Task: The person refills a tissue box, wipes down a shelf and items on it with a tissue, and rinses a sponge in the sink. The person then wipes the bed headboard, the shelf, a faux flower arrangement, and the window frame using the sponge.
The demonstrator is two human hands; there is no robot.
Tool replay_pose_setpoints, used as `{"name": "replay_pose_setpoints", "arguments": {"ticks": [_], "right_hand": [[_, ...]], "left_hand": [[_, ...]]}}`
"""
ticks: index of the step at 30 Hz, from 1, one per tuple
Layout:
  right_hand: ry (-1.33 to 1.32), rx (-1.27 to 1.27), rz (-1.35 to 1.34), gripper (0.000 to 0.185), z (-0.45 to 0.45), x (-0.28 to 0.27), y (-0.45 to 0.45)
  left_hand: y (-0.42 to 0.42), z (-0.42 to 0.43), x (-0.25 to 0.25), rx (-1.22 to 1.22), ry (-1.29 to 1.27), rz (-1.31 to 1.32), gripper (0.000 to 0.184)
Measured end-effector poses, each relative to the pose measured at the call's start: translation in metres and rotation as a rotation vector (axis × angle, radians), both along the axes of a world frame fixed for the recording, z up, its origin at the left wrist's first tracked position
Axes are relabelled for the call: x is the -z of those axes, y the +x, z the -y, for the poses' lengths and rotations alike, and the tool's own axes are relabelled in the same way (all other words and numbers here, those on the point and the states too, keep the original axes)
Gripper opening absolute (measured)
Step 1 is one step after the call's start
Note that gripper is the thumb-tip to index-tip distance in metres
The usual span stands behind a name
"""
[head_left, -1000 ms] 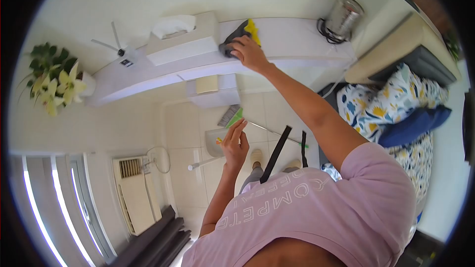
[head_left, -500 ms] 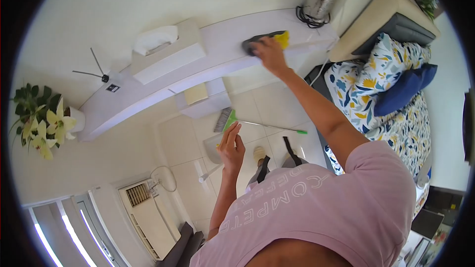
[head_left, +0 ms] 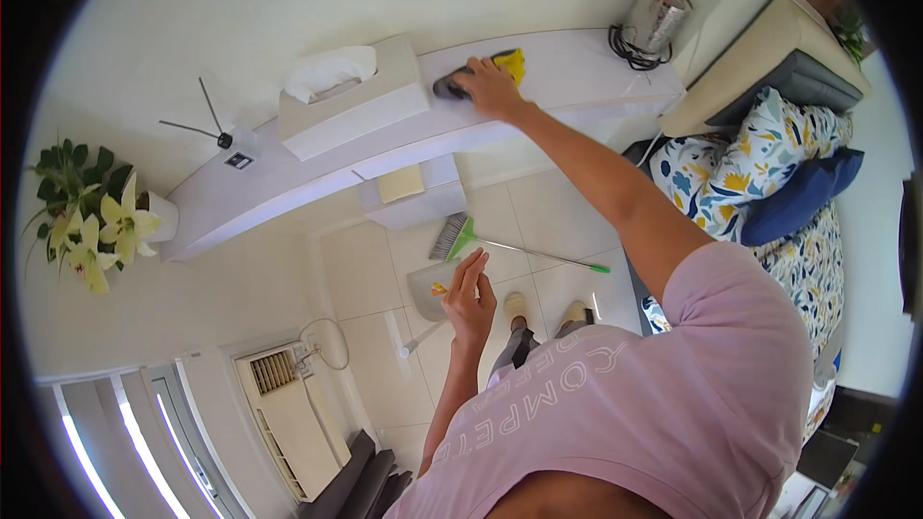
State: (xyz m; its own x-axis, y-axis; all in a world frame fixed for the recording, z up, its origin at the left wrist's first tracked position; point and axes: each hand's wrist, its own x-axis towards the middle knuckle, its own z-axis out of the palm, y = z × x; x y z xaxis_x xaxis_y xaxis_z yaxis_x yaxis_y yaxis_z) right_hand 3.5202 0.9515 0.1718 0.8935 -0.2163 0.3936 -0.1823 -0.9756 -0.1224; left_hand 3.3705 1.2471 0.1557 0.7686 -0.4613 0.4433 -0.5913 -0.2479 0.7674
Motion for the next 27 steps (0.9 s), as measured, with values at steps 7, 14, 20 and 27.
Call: {"name": "replay_pose_setpoints", "arguments": {"ticks": [7, 14, 20, 27], "right_hand": [[0.065, 0.399, 0.251, 0.024, 0.020, 0.023, -0.130], [0.681, 1.239, 1.271, 0.030, 0.090, 0.044, -0.105], [1.690, 1.255, 0.752, 0.054, -0.090, 0.019, -0.014], [2.224, 0.475, 1.268, 0.012, 0.059, 0.188, -0.053]], "left_hand": [[0.019, 0.026, -0.007, 0.097, -0.014, 0.031, 0.028], [0.137, 0.043, -0.043, -0.277, -0.447, -0.393, 0.042], [0.264, 0.042, -0.043, -0.149, -0.791, -0.803, 0.066], [0.310, 0.017, 0.003, -0.279, 0.771, 0.779, 0.030]]}}
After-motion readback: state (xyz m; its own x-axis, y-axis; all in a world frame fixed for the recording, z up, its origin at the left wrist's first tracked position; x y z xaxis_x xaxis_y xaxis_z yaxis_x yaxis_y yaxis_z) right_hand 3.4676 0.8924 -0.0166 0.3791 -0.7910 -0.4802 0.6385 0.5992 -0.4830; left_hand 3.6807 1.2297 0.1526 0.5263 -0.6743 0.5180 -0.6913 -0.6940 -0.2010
